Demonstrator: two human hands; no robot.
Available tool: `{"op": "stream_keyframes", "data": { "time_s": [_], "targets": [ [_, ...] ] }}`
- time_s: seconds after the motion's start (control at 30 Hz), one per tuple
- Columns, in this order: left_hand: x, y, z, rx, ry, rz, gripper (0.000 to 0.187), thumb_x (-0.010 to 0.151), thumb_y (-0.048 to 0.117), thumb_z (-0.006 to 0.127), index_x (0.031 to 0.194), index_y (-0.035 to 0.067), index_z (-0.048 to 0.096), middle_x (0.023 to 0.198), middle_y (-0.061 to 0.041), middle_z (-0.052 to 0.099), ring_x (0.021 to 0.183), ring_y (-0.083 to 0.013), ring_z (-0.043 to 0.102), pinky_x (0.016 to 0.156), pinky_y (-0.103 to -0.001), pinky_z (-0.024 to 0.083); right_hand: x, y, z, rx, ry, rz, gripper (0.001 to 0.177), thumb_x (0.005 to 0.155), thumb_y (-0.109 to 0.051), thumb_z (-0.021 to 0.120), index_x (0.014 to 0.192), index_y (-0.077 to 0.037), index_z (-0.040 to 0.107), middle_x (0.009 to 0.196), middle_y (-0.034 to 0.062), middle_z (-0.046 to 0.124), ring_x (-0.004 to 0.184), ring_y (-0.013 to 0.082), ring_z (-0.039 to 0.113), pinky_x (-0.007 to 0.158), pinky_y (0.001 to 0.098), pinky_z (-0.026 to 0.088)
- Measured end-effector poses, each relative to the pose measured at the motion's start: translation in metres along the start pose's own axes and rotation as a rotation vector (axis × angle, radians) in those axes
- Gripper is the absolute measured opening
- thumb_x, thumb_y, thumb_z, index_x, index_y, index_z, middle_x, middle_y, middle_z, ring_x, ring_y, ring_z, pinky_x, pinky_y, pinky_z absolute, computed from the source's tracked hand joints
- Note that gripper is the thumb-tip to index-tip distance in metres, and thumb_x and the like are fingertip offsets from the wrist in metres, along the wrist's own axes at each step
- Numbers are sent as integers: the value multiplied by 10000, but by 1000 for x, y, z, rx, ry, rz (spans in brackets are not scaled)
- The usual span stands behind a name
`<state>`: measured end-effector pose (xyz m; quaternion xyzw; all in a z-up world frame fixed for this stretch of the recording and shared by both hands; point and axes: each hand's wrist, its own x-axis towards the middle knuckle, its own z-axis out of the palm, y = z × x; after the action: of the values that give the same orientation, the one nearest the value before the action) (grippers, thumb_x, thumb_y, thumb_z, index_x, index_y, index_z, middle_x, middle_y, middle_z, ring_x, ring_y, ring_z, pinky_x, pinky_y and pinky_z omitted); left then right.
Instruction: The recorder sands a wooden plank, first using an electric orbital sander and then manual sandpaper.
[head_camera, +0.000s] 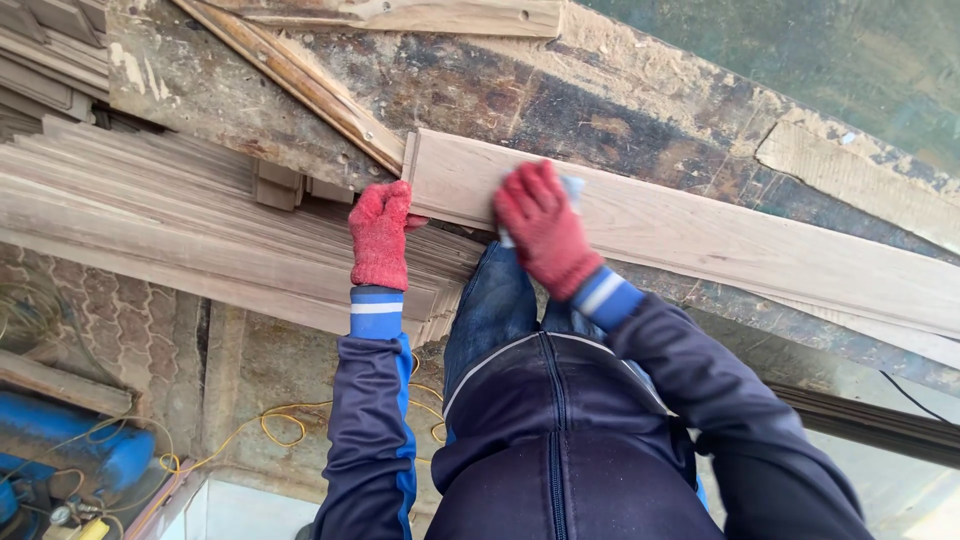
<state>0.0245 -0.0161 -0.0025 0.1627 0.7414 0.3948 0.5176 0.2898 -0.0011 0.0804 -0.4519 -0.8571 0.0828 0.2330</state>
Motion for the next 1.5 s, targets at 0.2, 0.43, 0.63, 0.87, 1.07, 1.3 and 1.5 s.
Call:
{"op": "stream_keyframes", "data": {
  "time_s": [0.2, 0.43, 0.63, 0.87, 1.07, 1.3, 1.5],
  "targets": [
    [7, -6, -3, 140, -7, 112, 101, 934, 199, 734, 976, 111, 763, 888, -161, 720, 701, -338, 769, 603, -378, 671, 80, -39, 40, -56, -43, -94, 297, 900, -138, 672, 1182, -48, 695, 1262, 200, 683, 1289, 378, 565, 1186, 575, 357],
    [0, -1, -2, 28, -14, 57, 150, 923, 212, 761, 1017, 98, 732, 972, -168, 705, 670, -354, 766, 628, -358, 705, -42, 33, -29, -70, -86, 12, 518, 740, -42, 651, 1251, -98, 707, 1320, 155, 686, 1281, 381, 582, 1144, 607, 378],
    [-3, 3, -1, 40, -4, 20, 203, 933, 220, 771, 1031, 48, 729, 1001, -223, 685, 684, -358, 772, 621, -350, 712, -110, 53, -62, -93, -111, 253, 359, 826, -26, 697, 1180, -74, 658, 1213, 160, 653, 1206, 414, 590, 1119, 588, 426],
    [3, -4, -7, 61, -45, 84, 224, 932, 260, 766, 1024, 58, 731, 970, -184, 681, 631, -321, 768, 626, -367, 697, 15, -4, 34, 13, 70, -19, 368, 803, -49, 630, 1164, -41, 703, 1174, 218, 683, 1152, 419, 634, 1110, 607, 434],
    [-11, 15, 0, -8, -43, 17, 218, 911, 213, 768, 1020, 30, 725, 974, -240, 653, 655, -394, 767, 630, -384, 715, -3, 22, -2, -56, 6, -12, 346, 831, -141, 747, 1175, -105, 747, 1234, 154, 722, 1224, 377, 628, 1150, 602, 368],
    [-3, 8, 3, -45, -13, -4, 236, 868, 197, 823, 1010, 25, 746, 987, -275, 659, 706, -454, 759, 619, -401, 725, -146, 47, -60, -107, -132, 93, 282, 929, -89, 568, 1188, -68, 679, 1207, 182, 661, 1175, 436, 615, 1146, 644, 388],
    [-3, 7, 2, -76, -29, 1, 152, 888, 150, 799, 987, 45, 754, 947, -190, 683, 651, -337, 777, 616, -385, 726, -49, -5, -5, 2, -36, -196, 186, 1023, -98, 595, 1175, -65, 698, 1205, 212, 678, 1163, 442, 626, 1029, 665, 449]
  ]
}}
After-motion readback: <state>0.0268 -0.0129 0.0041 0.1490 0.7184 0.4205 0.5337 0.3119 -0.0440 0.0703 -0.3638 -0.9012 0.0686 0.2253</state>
